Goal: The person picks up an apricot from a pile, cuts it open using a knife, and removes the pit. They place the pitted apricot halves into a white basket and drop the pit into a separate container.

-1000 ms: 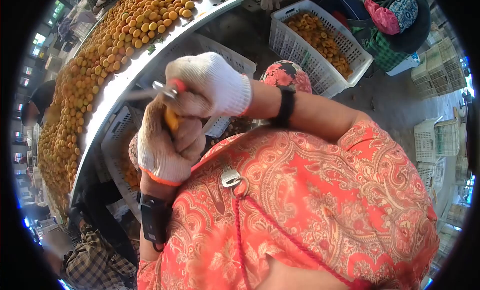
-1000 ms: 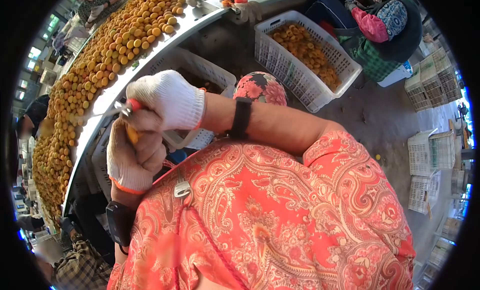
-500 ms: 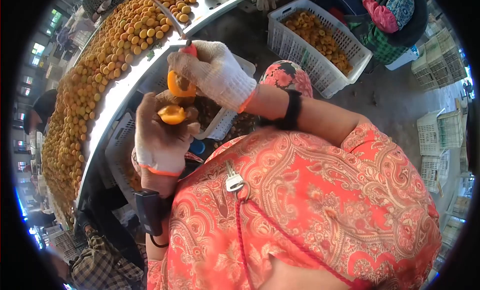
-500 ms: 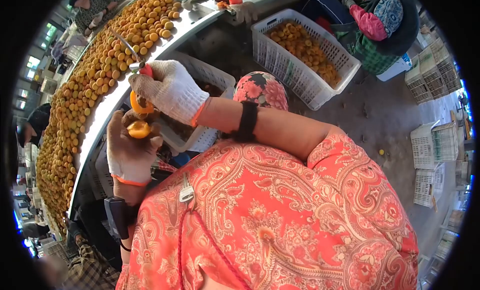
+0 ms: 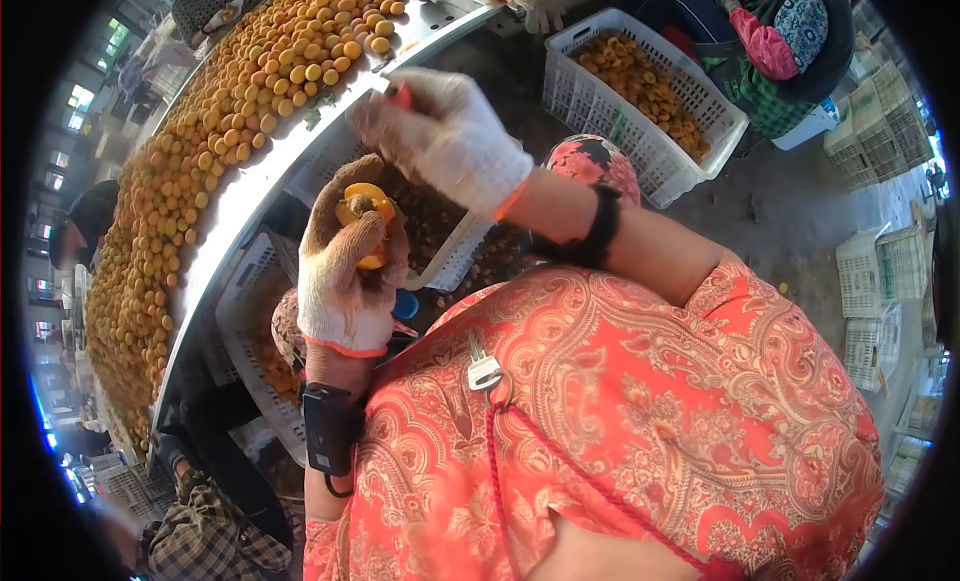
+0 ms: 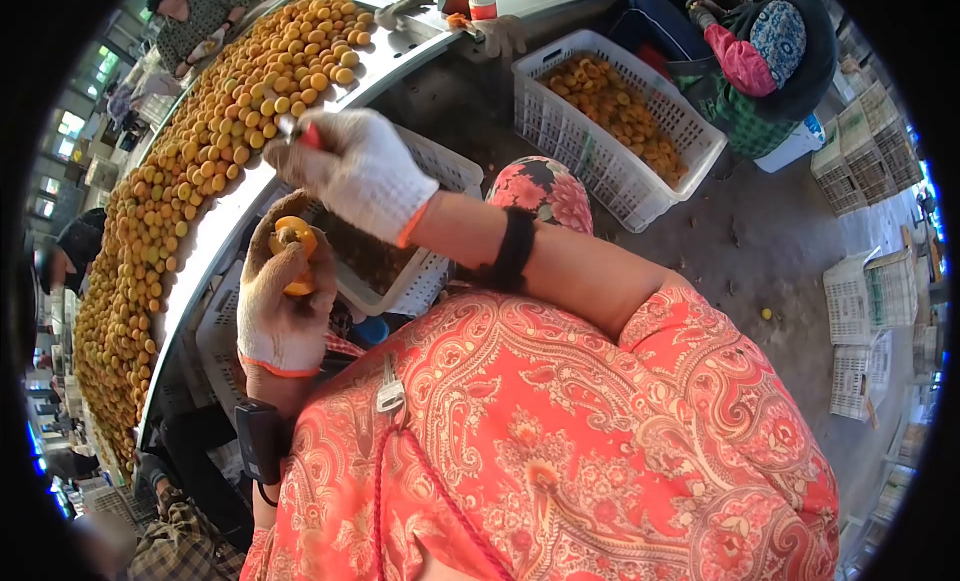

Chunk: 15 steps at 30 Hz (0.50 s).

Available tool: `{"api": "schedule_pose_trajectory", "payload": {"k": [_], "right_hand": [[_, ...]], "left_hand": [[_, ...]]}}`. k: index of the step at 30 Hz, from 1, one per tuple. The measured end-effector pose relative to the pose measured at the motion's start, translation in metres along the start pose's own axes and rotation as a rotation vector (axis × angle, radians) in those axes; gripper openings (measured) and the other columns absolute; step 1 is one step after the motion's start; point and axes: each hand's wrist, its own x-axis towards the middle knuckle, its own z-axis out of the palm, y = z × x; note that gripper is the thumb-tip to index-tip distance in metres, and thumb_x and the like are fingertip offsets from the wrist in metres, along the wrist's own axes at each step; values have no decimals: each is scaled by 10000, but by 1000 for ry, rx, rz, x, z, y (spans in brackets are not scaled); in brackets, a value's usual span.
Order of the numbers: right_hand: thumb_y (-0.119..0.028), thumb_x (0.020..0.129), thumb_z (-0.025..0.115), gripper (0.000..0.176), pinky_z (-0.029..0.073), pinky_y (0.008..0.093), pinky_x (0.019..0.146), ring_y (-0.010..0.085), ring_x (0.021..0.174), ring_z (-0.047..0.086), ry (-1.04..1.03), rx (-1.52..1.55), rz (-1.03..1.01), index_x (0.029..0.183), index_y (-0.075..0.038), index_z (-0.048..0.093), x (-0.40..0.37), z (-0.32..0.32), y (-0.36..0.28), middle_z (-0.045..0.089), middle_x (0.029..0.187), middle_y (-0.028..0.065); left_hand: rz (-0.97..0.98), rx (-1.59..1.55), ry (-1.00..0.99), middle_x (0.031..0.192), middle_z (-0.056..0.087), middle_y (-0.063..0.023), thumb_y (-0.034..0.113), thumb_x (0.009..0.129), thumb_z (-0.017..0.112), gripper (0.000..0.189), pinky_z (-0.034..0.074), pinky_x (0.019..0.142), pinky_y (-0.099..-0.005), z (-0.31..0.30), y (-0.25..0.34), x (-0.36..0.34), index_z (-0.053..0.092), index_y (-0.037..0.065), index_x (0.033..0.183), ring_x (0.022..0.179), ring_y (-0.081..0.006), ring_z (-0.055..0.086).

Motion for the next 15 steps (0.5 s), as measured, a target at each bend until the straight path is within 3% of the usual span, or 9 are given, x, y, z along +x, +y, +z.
{"api": "schedule_pose_trajectory", "payload": {"k": [3, 6, 10, 15], "right_hand": [[-285, 919, 742, 312, 390, 235, 408, 75, 459, 503, 46, 111, -31, 760, -58, 598, 3, 0, -25, 557, 587, 6], [-323, 919, 730, 339, 323, 256, 349, 99, 370, 439, 20, 324, -75, 734, -90, 567, 5, 9, -36, 494, 521, 9], [-298, 929, 712, 339, 292, 263, 345, 103, 370, 420, 37, 499, -37, 709, -107, 540, 5, 25, -40, 479, 514, -4], [-324, 980, 640, 376, 275, 268, 370, 119, 384, 379, 12, 436, -62, 703, -117, 492, -2, 26, -43, 436, 525, 6]], "left_hand": [[-16, 15, 102, 1006, 623, -80, -45, 833, 644, 430, 524, 594, -202, 10, -1, -4, 591, 33, 1252, 779, -163, 648], [-51, 27, 222, 977, 616, -67, -33, 845, 631, 390, 515, 578, -184, 29, -1, -7, 585, 32, 1227, 758, -139, 641], [-90, 89, 131, 968, 615, -64, -15, 862, 620, 385, 491, 541, -174, 22, -1, -7, 558, 35, 1239, 746, -119, 632], [-60, 136, 128, 924, 607, -53, 5, 874, 619, 426, 384, 459, -160, 29, -2, -11, 508, 26, 1285, 630, -79, 576]]}}
